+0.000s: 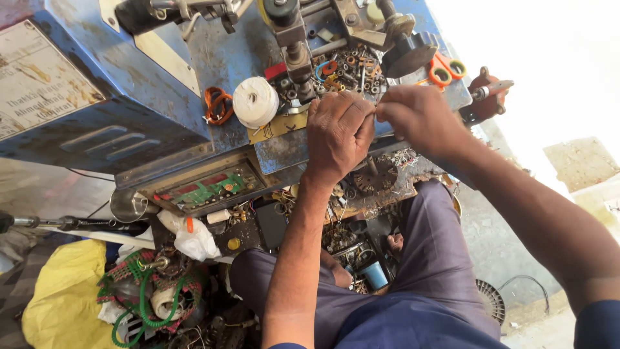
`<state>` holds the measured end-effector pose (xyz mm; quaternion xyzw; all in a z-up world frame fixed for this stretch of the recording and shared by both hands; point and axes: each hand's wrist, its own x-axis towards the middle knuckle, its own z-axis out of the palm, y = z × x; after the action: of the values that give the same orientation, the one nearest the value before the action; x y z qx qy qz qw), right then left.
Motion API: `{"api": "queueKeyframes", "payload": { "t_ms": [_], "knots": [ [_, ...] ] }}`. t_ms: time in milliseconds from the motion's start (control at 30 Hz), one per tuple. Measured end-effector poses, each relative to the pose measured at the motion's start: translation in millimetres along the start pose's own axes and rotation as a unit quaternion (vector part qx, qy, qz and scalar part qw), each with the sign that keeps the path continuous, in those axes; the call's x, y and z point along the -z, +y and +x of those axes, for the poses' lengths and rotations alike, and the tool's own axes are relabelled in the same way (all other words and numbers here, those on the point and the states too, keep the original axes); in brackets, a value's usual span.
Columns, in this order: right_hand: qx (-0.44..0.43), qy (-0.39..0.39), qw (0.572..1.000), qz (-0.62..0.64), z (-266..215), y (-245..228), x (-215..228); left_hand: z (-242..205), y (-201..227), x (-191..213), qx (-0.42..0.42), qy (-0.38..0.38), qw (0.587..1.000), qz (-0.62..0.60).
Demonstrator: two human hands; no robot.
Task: Manually winding and terminating copper wires on a motor stator using a specialized winding jig.
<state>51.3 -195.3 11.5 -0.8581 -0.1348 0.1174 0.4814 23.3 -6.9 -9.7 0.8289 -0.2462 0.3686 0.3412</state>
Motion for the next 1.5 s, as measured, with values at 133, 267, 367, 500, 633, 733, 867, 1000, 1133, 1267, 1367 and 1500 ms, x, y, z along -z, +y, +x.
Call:
{"api": "queueKeyframes", "payload": {
  "t_ms": [133,267,367,500,633,733,867,1000,1133,1267,1367,1500],
  "knots": [
    [-0.045,-0.003,0.999,0.026,-1.4,-6.2,4.6,2.7,1.4,2.7,-0.004,0.002,1.0,0.003],
    [0.098,0.1,0.981,-0.136,-12.4,-1.7,-1.4,0.8,-0.3,2.3,-0.002,0.008,1.0,0.002],
    [0.332,0.184,0.856,-0.35,-16.5,8.9,-3.6,3.2,1.6,2.5,-0.002,0.004,1.0,-0.001],
    [0.394,0.15,0.818,-0.392,-14.1,12.5,-4.0,0.8,1.3,2.2,0.004,0.005,1.0,0.009],
    [0.324,0.127,0.872,-0.343,-7.4,17.2,-10.1,1.3,-0.1,2.7,-0.002,0.003,1.0,0.015],
    [0.305,0.122,0.936,-0.129,-4.0,26.4,-11.0,1.4,-0.4,2.3,-0.004,0.004,1.0,0.003],
    [0.281,0.162,0.94,-0.104,-16.2,23.4,-9.5,1.7,1.0,2.8,0.001,-0.003,1.0,0.0],
    [0.254,0.208,0.942,-0.072,-23.3,18.9,-10.3,0.4,-0.8,0.5,0.0,0.004,1.0,0.006],
    [0.39,0.187,0.837,-0.334,-13.4,20.4,-13.2,1.6,0.7,2.2,-0.003,0.0,1.0,0.001],
    [0.329,0.136,0.855,-0.378,-4.7,31.2,-13.9,2.9,-0.1,5.0,-0.003,0.004,1.0,0.003],
    [0.113,0.05,0.983,-0.139,2.9,25.2,-12.2,0.8,0.8,2.5,-0.005,0.004,1.0,-0.008],
    [-0.068,0.013,0.994,0.086,-1.0,2.0,-4.5,1.6,-0.4,1.9,-0.004,0.001,1.0,-0.004]
  ]
}}
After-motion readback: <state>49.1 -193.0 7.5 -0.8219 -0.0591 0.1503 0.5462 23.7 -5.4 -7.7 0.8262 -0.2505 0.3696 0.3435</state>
